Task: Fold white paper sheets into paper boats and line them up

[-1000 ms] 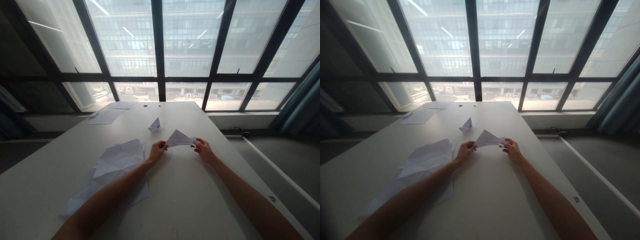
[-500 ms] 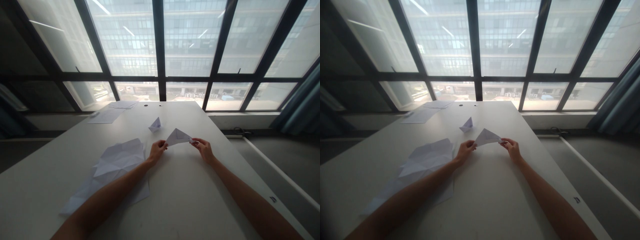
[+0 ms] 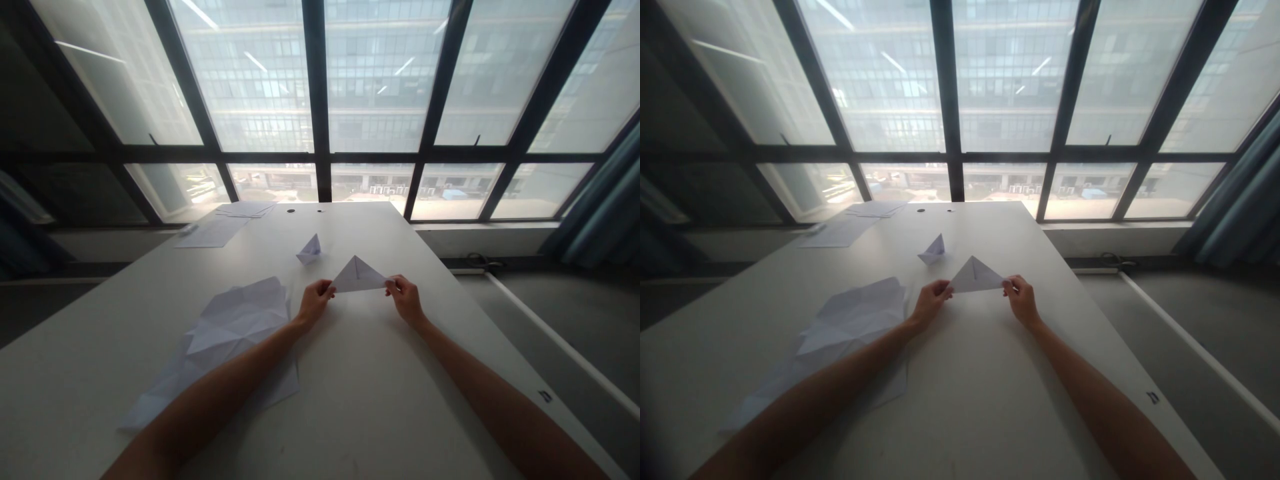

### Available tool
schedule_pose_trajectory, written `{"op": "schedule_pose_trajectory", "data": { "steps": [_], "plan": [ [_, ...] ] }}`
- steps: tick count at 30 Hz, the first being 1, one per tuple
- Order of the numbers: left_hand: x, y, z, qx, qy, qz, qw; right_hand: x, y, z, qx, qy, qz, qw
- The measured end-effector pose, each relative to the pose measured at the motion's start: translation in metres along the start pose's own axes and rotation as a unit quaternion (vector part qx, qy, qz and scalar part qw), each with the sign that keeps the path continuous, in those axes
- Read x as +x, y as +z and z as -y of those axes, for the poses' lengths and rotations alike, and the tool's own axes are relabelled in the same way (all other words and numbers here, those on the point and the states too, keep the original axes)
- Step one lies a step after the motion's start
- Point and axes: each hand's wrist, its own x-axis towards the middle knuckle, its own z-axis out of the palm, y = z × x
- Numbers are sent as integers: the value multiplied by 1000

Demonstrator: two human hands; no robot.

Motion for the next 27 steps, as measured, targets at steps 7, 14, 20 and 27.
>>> {"op": "schedule_pose_trajectory", "data": {
  "steps": [7,14,20,27],
  "plan": [
    [1,0,3,21,13,7,1000,1,4,-2,108,56,-62,991],
    [0,0,-2,40,24,9,999,0,4,-2,96,57,-91,990],
    [0,0,-2,60,34,7,998,0,5,1,103,41,-118,987],
    [0,1,-2,56,38,6,998,-2,5,0,42,23,-99,994]
  ]
}}
